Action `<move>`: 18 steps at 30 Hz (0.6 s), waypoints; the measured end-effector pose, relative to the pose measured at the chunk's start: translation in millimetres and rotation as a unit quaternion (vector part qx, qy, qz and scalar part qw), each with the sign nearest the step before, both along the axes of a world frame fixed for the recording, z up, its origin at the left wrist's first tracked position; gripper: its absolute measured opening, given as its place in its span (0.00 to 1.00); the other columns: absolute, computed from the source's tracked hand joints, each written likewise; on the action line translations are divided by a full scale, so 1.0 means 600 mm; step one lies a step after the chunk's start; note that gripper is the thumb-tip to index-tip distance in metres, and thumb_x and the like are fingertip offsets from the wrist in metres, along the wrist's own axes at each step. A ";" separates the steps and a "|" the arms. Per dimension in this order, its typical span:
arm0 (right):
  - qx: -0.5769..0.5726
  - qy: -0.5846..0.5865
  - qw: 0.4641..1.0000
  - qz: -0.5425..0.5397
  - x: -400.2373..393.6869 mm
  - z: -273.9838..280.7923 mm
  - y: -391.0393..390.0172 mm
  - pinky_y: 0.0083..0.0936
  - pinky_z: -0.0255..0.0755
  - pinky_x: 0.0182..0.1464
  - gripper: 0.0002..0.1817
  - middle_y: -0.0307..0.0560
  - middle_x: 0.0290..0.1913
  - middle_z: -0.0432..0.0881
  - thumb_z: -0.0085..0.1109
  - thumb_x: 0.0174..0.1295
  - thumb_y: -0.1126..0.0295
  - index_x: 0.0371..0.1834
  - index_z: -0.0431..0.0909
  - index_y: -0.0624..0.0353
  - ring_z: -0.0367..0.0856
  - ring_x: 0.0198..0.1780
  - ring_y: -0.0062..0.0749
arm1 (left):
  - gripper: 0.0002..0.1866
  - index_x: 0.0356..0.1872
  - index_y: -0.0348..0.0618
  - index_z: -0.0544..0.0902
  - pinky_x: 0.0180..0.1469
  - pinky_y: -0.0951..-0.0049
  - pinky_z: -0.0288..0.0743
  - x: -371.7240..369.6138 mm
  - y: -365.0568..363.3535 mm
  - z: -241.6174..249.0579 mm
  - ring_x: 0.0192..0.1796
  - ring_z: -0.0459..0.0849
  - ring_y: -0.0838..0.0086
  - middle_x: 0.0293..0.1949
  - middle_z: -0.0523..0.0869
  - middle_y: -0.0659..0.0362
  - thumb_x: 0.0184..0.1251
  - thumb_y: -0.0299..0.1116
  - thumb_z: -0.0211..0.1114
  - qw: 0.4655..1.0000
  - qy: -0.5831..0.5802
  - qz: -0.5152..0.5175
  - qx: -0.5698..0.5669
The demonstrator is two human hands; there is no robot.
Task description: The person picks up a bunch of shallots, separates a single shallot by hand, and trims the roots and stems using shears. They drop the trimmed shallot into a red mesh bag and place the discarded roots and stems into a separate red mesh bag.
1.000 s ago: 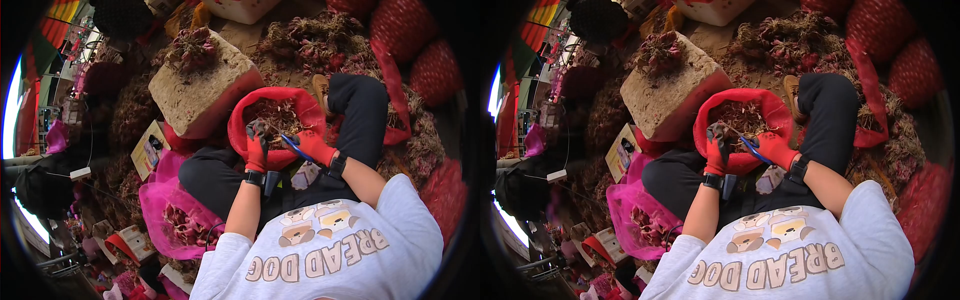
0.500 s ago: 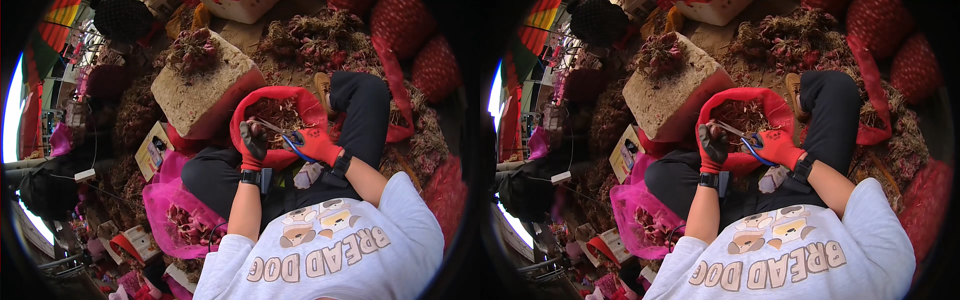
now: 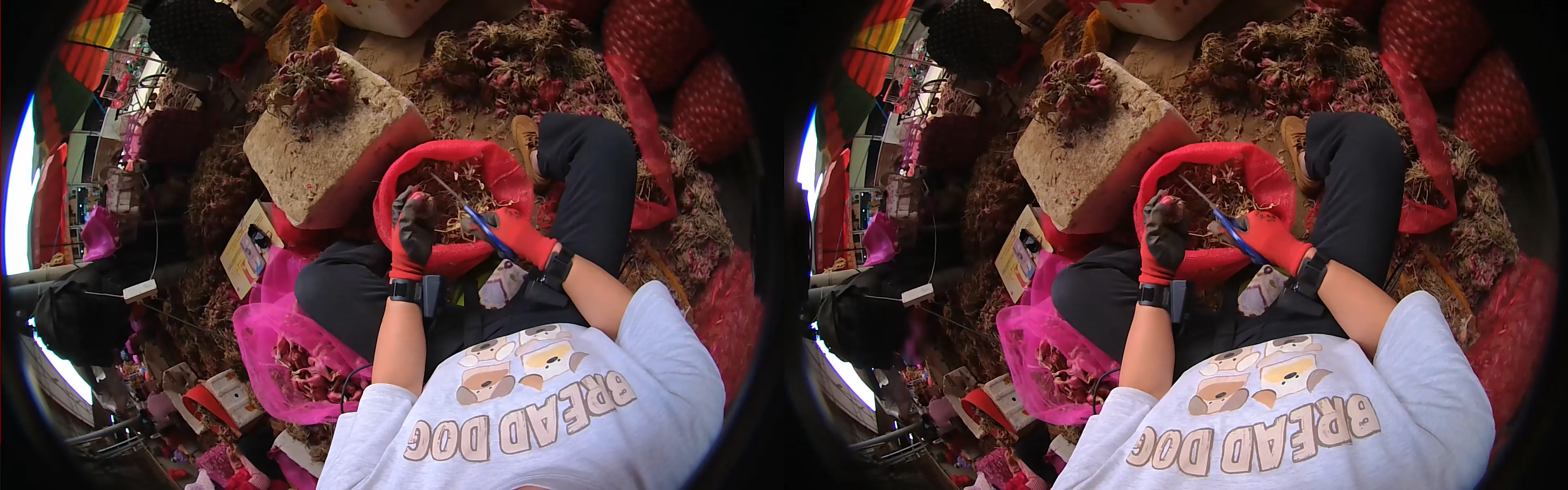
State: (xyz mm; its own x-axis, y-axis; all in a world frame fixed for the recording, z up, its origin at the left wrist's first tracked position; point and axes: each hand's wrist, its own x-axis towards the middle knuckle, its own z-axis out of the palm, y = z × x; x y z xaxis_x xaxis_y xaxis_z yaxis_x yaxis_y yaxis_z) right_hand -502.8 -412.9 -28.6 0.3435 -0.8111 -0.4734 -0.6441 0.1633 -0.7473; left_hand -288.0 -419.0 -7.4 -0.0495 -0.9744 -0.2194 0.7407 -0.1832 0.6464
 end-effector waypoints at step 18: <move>0.222 -0.430 0.864 -0.138 0.040 0.031 -0.060 0.18 0.71 0.30 0.13 0.38 0.33 0.82 0.59 0.61 0.63 0.44 0.79 0.57 0.79 0.31 0.19 | 0.14 0.50 0.38 0.77 0.49 0.80 0.73 -0.007 0.008 -0.043 0.45 0.79 0.80 0.45 0.82 0.60 0.69 0.36 0.57 0.958 -0.271 -0.073 -0.055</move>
State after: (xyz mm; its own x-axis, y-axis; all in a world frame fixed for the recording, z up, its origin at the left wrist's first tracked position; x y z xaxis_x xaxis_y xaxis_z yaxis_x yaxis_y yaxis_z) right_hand -478.6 -448.8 -10.0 0.5463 -0.7221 -0.4243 0.2282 0.6158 -0.7542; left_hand -292.3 -414.3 -33.5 -0.0958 -0.9845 -0.1471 0.2628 -0.1675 0.9502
